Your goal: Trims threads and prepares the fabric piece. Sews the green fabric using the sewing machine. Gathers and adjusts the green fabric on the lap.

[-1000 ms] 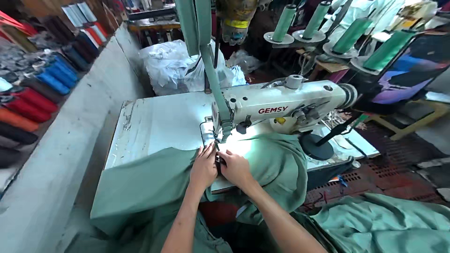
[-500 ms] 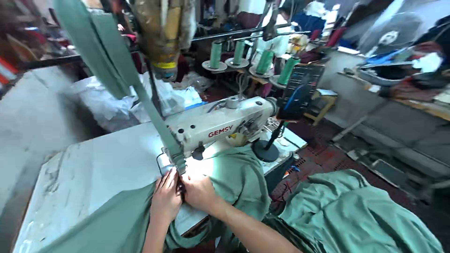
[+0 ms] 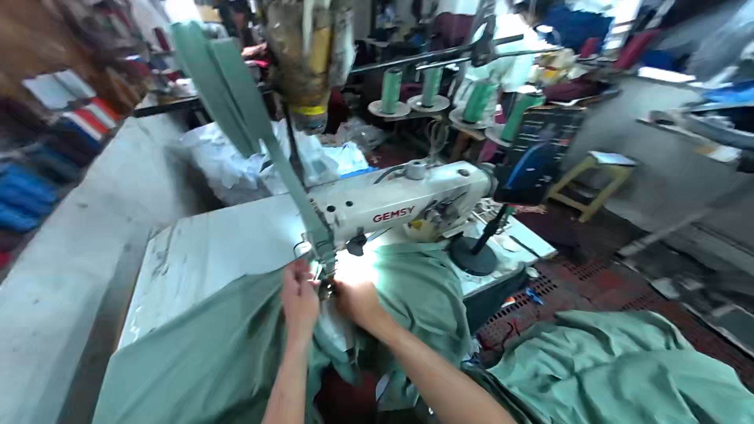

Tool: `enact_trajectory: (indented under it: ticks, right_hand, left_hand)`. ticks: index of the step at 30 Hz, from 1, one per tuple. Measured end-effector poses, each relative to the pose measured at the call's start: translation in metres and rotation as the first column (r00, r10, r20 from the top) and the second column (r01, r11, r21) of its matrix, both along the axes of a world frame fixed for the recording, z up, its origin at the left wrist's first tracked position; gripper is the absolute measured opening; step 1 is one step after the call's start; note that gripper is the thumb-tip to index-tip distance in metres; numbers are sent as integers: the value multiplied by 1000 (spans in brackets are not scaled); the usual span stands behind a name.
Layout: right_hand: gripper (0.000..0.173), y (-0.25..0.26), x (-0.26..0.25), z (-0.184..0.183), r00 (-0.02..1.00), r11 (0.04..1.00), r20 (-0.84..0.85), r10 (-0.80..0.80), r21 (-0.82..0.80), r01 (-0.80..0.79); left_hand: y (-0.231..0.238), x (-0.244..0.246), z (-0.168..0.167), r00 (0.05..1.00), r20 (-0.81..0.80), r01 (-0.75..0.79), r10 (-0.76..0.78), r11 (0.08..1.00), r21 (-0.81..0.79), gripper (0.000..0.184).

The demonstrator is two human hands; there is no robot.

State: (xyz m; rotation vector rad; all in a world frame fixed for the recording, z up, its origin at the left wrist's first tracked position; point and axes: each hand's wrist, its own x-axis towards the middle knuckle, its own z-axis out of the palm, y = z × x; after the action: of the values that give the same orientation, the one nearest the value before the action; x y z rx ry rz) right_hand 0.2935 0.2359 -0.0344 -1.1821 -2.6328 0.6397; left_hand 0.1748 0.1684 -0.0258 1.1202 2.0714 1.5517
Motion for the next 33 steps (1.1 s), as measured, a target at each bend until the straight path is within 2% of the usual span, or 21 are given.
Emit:
enact_trajectory:
  ticks: [1,2,3,5,8,11,14,16,20,22,24,28,31,33]
  right_hand:
    - [32,4,2,-4,1000,1000,-12,9,20,-8]
    - [34,9,6,-6,1000,999,7,29,24,-30]
    - [37,15,10,-9,999,999,23,46,27,-47]
    - [38,23,20,-15,997,994,-6,78,74,-78]
    - [38,24,28,-23,990,977,-41,136,170,-128]
    - [47,25,26,-25,986,952,-7,169,261,-161]
    - [51,24,21,-24,984,946,34,176,272,-178]
    - [45,23,15,-18,986,967,39,160,193,-165]
    - [40,23,1,12,987,985,110,116,-138,-100]
    - [39,21,-4,20,988,978,122,90,-201,-64]
    - [37,15,-4,13,993,994,105,51,-99,-41]
    - [36,15,2,-18,996,974,-10,92,208,-88]
    - [36,31,11,-23,977,949,-37,209,248,-194]
    - [36,46,12,-24,959,934,-49,281,245,-261]
  left_hand:
    - [-5,5,-11,998,64,30,-29,1000,-9,35]
    - [-10,5,-22,999,4,42,-41,997,-63,34]
    - [-16,4,-30,987,-155,24,-42,993,-116,32]
    - [-26,1,-39,897,-438,-12,-64,986,-168,31]
    - [-27,3,-47,797,-593,-16,-113,978,-207,34]
    - [-20,8,-46,758,-622,-27,-196,944,-330,39]
    - [-15,13,-43,741,-634,-62,-221,918,-393,41]
    - [-10,13,-43,727,-665,-84,-173,938,-336,36]
    - [10,1,-40,667,-738,-74,-102,977,-202,30]
    - [17,-10,-31,703,-691,-41,-168,960,-276,29]
    - [20,-21,-27,729,-640,4,-242,937,-349,33]
    - [1,-16,-37,627,-732,22,-267,945,-326,48]
    - [-19,0,-39,635,-712,12,-301,925,-380,38]
    - [-25,4,-39,626,-707,11,-329,910,-414,37]
